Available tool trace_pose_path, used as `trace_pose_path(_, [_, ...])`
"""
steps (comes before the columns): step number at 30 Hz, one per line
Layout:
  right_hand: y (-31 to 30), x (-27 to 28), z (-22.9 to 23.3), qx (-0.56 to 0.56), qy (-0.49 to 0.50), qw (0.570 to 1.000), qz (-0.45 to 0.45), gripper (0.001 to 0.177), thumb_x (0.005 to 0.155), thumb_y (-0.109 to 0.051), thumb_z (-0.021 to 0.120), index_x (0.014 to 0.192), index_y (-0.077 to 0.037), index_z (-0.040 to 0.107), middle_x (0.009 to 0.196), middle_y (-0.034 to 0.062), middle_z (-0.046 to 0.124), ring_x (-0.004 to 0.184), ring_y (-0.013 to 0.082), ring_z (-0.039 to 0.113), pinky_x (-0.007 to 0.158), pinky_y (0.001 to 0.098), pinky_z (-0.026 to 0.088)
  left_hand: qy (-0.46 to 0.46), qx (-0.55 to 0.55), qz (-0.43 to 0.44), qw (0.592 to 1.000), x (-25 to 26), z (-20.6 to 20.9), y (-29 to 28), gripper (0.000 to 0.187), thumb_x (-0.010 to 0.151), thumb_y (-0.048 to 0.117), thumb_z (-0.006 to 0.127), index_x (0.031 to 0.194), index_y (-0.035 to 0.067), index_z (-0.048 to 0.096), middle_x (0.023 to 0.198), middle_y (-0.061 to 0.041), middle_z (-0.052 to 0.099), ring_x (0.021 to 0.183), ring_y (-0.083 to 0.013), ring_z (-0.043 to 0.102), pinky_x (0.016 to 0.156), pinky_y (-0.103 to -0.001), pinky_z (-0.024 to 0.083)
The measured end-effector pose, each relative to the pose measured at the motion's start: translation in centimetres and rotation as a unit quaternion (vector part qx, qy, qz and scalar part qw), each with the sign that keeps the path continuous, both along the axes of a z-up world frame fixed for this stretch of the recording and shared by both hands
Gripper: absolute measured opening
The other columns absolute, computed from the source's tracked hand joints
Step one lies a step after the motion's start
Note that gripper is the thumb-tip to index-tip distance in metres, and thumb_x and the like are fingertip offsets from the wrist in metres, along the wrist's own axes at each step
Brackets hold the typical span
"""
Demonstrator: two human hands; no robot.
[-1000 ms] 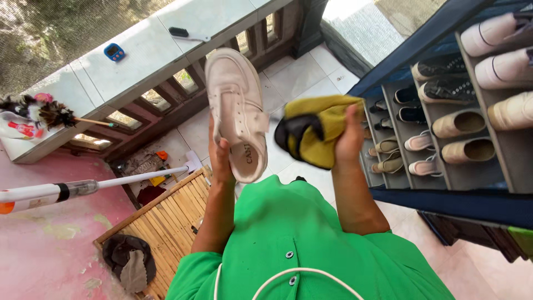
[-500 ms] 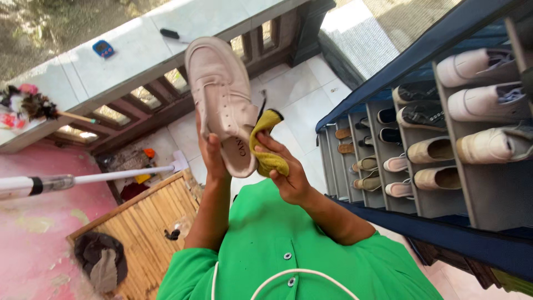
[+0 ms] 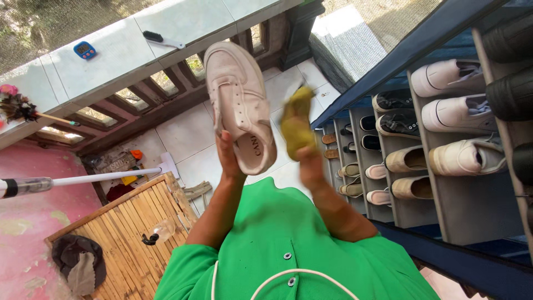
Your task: The person cleans a white shoe with a yellow cloth, wiping the upper, sides, and sole before placing it back on a shoe rack.
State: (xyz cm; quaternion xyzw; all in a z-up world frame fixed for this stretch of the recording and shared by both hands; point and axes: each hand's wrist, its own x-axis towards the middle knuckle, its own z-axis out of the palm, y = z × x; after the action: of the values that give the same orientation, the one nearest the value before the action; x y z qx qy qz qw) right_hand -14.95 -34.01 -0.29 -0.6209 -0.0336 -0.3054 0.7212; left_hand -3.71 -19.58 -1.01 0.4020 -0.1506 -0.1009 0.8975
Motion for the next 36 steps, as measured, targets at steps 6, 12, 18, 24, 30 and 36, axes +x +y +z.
trace_pose_path(6, [3.0,-0.6,-1.5,-0.202,-0.034,0.979,0.015,0.052,0.117,-0.034,0.045,0.157,0.000,0.040,0.173,0.0264,0.009,0.165,0.0397,0.016,0.135,0.0474,0.021,0.133,-0.173,-0.034,0.975,0.9,-2.4,-1.3,0.091,0.092,0.061,0.069,0.155,0.003,0.035,0.144,-0.017,0.051,0.131,-0.0314,0.054,0.111,-0.046,0.049])
trace_pose_path(12, [1.5,-0.7,-2.0,-0.262,-0.040,0.964,-0.013,0.054,0.114,-0.037,0.045,0.153,0.001,0.044,0.169,0.0249,0.023,0.162,0.0414,0.021,0.134,0.0488,0.022,0.148,-0.130,0.021,0.980,0.2,-3.6,-1.6,0.092,0.093,0.058,0.069,0.157,0.003,0.031,0.148,-0.017,0.045,0.134,-0.0326,0.050,0.114,-0.047,0.047])
trace_pose_path(18, [-2.0,-0.1,1.9,-0.164,-0.025,0.986,-0.029,0.058,0.115,-0.045,0.041,0.153,-0.002,0.049,0.167,0.0210,0.038,0.160,0.0374,0.031,0.131,0.0462,0.024,-0.049,0.162,-0.018,0.985,-3.4,0.0,-3.5,0.117,0.090,0.072,0.065,0.168,0.001,0.014,0.172,-0.020,0.024,0.160,-0.0317,0.027,0.131,-0.043,0.025])
trace_pose_path(24, [-1.6,-0.9,3.1,-0.163,-0.016,0.986,0.021,0.083,0.101,-0.062,0.061,0.158,-0.006,0.039,0.171,0.0232,0.024,0.162,0.0368,0.024,0.133,0.0469,0.025,-0.098,0.204,0.046,0.973,-3.1,3.6,-3.9,0.130,0.084,0.084,0.062,0.166,0.004,0.002,0.171,-0.022,0.018,0.159,-0.0354,0.026,0.130,-0.046,0.027])
trace_pose_path(30, [-2.6,-1.3,1.6,-0.170,-0.002,0.985,0.008,0.093,0.089,-0.058,0.078,0.155,-0.005,0.041,0.167,0.0248,0.033,0.159,0.0356,0.031,0.129,0.0441,0.031,-0.062,0.057,-0.022,0.996,-2.8,2.6,-3.4,0.123,0.088,0.086,0.051,0.168,0.007,0.001,0.174,-0.017,0.019,0.162,-0.0308,0.026,0.134,-0.044,0.026])
trace_pose_path(36, [-3.0,-1.6,0.2,0.210,-0.029,0.967,0.143,0.090,0.087,-0.045,0.082,0.151,0.006,0.044,0.152,0.0214,0.049,0.140,0.0298,0.051,0.124,0.0450,0.039,0.118,0.006,-0.116,0.986,-1.2,-0.1,-1.4,0.099,0.093,0.069,0.062,0.157,0.000,0.032,0.154,-0.015,0.048,0.142,-0.0281,0.049,0.122,-0.044,0.041])
